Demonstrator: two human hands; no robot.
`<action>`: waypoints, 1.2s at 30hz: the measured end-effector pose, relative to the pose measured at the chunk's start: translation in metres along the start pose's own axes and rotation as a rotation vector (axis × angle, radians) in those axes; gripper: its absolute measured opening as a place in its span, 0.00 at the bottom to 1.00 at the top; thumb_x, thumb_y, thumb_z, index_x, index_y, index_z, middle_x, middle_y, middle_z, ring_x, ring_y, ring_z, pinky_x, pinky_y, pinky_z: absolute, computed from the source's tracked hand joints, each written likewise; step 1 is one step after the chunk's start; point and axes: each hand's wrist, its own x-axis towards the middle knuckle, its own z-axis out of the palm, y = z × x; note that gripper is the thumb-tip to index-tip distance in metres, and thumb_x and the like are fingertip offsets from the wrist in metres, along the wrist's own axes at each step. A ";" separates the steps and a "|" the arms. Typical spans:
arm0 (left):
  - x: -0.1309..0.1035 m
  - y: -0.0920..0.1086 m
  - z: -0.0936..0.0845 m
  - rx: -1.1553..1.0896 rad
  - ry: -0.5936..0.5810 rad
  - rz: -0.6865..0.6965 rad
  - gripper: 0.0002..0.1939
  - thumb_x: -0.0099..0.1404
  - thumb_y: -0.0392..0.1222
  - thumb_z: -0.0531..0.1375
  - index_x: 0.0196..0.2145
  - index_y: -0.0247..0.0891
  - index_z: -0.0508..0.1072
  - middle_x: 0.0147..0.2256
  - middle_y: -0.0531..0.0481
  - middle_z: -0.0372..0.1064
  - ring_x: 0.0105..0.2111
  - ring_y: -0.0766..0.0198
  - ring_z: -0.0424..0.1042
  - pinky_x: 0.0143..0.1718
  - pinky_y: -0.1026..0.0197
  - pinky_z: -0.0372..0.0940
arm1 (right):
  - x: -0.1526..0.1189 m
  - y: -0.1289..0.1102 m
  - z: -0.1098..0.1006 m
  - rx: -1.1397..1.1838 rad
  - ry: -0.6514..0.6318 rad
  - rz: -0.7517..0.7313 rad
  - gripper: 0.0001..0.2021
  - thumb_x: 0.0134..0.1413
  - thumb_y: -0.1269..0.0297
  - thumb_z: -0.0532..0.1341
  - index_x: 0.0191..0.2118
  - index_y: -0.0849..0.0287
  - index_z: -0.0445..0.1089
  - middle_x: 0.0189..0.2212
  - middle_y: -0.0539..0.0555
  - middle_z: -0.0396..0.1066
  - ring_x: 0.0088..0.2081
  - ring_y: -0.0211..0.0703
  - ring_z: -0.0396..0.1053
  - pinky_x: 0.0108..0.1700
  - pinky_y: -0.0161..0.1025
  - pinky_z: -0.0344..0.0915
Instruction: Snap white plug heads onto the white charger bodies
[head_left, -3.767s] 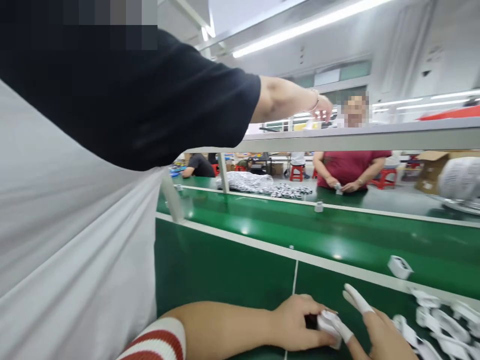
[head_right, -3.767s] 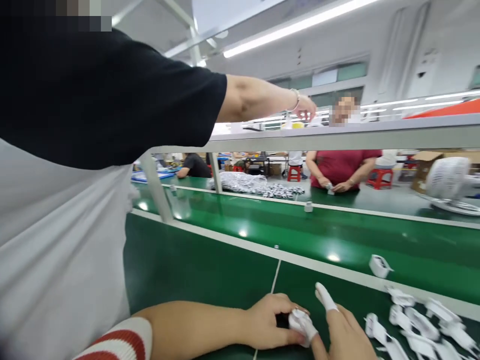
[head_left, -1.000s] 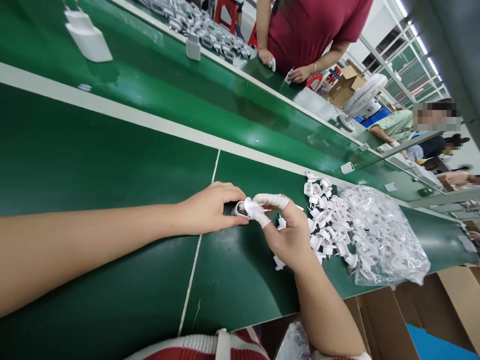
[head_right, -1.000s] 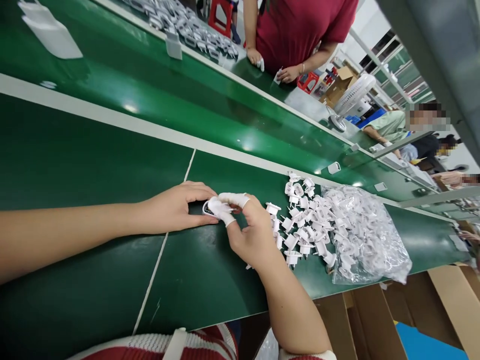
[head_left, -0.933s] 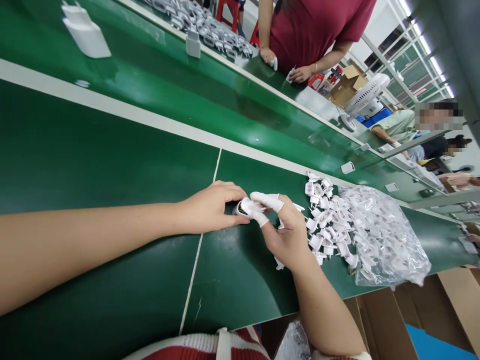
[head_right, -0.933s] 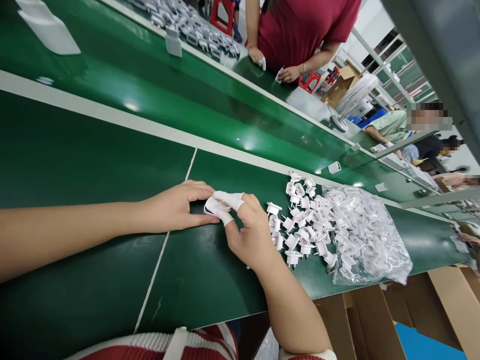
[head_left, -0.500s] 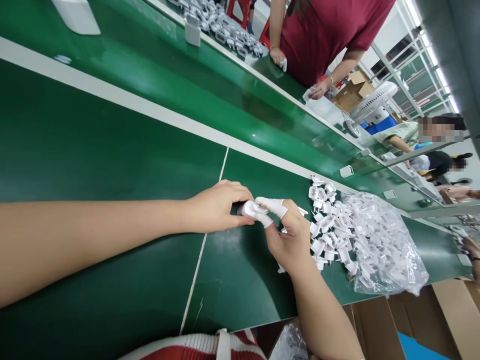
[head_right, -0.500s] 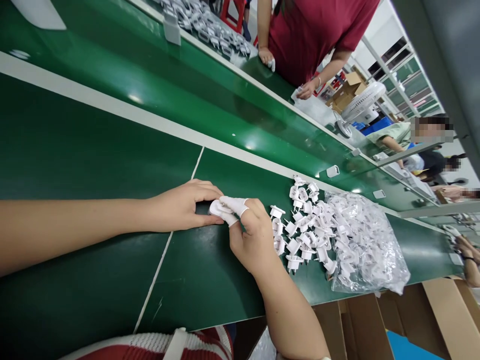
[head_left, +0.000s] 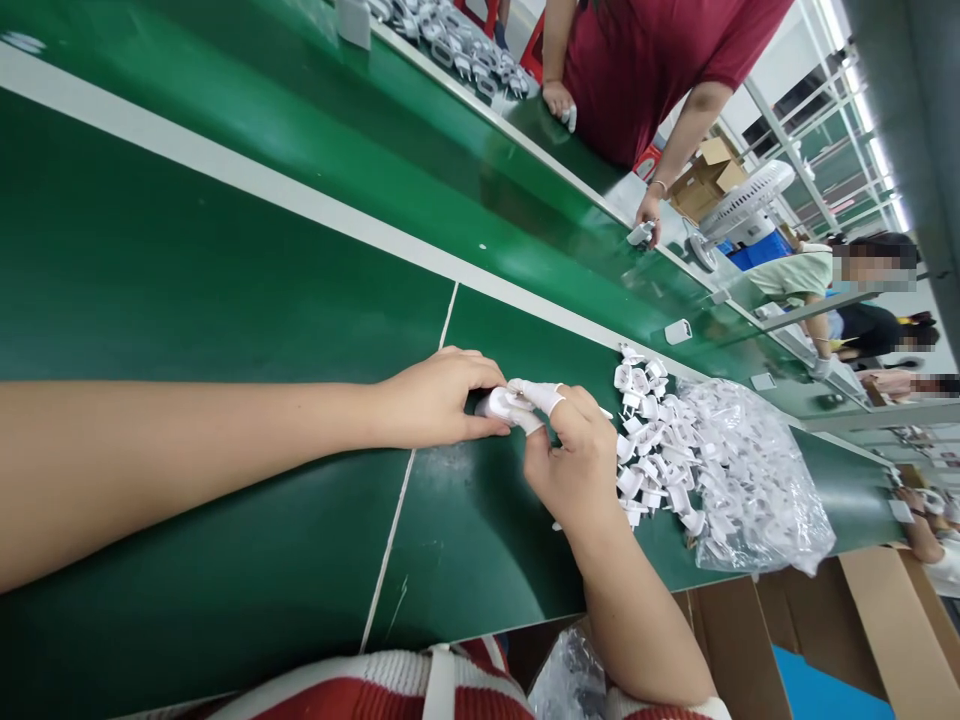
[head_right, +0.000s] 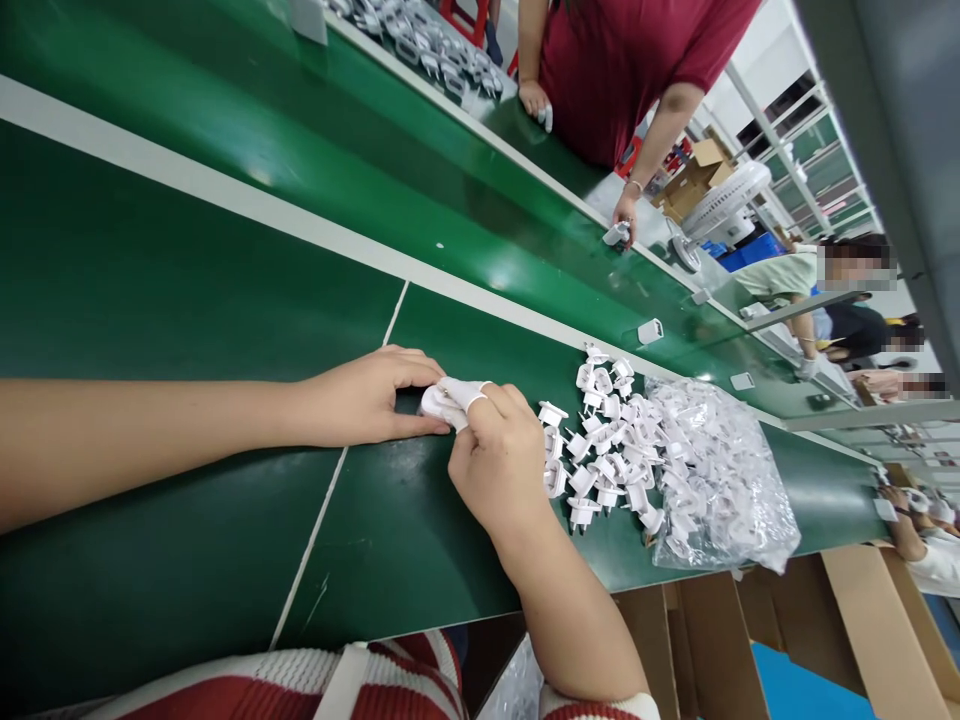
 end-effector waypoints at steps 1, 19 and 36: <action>0.000 0.001 0.000 0.004 0.001 0.003 0.15 0.63 0.55 0.66 0.39 0.42 0.78 0.38 0.53 0.76 0.43 0.55 0.73 0.51 0.52 0.58 | 0.000 -0.001 0.000 -0.017 -0.004 0.008 0.17 0.53 0.83 0.55 0.42 0.56 0.73 0.36 0.55 0.78 0.36 0.47 0.71 0.37 0.43 0.71; 0.001 0.003 0.002 0.050 0.025 0.002 0.15 0.62 0.55 0.66 0.38 0.41 0.78 0.36 0.52 0.75 0.40 0.54 0.73 0.48 0.52 0.60 | 0.008 0.000 -0.006 -0.098 -0.096 0.059 0.18 0.47 0.80 0.56 0.41 0.56 0.77 0.34 0.54 0.80 0.38 0.48 0.77 0.47 0.43 0.74; 0.040 -0.010 -0.030 0.101 0.105 -0.146 0.18 0.63 0.51 0.72 0.43 0.36 0.79 0.39 0.51 0.81 0.37 0.60 0.79 0.37 0.64 0.69 | -0.015 0.077 0.005 -0.042 -0.054 0.370 0.38 0.59 0.45 0.62 0.71 0.52 0.58 0.57 0.74 0.69 0.53 0.75 0.74 0.41 0.64 0.74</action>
